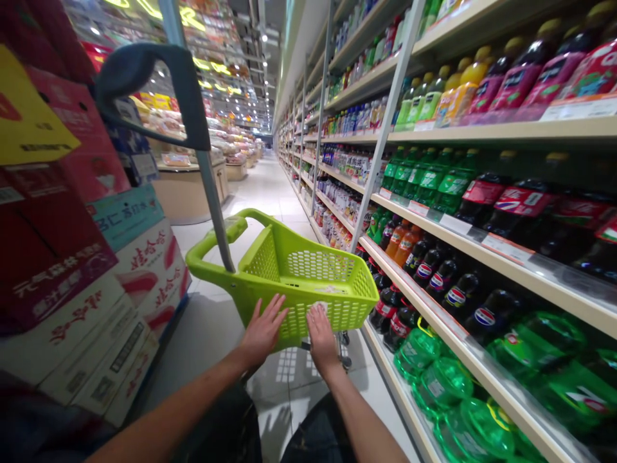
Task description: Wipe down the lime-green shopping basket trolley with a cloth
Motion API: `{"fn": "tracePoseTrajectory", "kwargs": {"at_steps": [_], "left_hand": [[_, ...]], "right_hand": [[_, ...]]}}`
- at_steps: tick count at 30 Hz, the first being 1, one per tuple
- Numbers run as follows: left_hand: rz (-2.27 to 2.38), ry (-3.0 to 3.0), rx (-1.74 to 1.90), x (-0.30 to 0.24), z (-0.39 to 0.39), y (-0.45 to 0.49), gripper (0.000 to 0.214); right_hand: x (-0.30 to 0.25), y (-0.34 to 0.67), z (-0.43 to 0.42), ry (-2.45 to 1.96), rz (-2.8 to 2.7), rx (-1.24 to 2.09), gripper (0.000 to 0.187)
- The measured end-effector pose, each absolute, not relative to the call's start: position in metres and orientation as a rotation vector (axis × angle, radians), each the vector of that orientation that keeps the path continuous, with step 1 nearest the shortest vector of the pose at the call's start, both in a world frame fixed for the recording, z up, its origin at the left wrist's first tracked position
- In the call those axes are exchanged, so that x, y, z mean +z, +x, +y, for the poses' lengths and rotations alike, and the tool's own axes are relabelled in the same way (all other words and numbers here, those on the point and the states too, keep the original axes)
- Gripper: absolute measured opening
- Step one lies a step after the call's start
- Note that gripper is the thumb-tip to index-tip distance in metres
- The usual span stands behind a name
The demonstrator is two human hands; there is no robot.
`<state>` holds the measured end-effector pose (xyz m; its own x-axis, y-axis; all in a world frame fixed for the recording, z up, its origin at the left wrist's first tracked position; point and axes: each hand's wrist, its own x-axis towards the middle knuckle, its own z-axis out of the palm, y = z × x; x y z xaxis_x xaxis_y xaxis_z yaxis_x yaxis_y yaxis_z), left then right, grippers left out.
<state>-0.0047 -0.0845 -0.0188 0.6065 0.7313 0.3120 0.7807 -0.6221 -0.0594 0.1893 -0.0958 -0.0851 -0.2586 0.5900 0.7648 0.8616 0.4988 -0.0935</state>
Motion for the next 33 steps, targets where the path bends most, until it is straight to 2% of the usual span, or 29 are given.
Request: {"fn": "tracePoseTrajectory", "kwargs": {"at_steps": [4,10,17,23,29,33], "left_hand": [[-1.266,-2.618,-0.399,-0.01,-0.086,-0.011,0.051],[-1.316,-2.597,-0.417,-0.007,-0.092,-0.025,0.051],[-1.362,-2.462,-0.587,-0.002,-0.093,-0.045,0.048],[-1.4,-2.25,-0.767,0.004,-0.101,-0.086,0.045],[-1.589,-2.141,-0.763,0.005,-0.103,-0.106,0.05],[-1.651,-2.127,-0.722,0.002,-0.102,-0.112,0.052]], "right_hand": [[-0.055,0.174,-0.084,-1.188,-1.934,-0.425,0.061],[-0.088,0.166,-0.093,-1.097,-2.036,-0.423,0.063],[-0.033,0.136,-0.077,-1.031,-1.977,-0.394,0.057],[-0.056,0.119,-0.088,-0.948,-2.008,-0.363,0.056],[-0.007,0.05,-0.072,-0.894,-2.013,-0.356,0.049],[-0.028,0.044,-0.072,-0.844,-2.143,-0.388,0.045]]}}
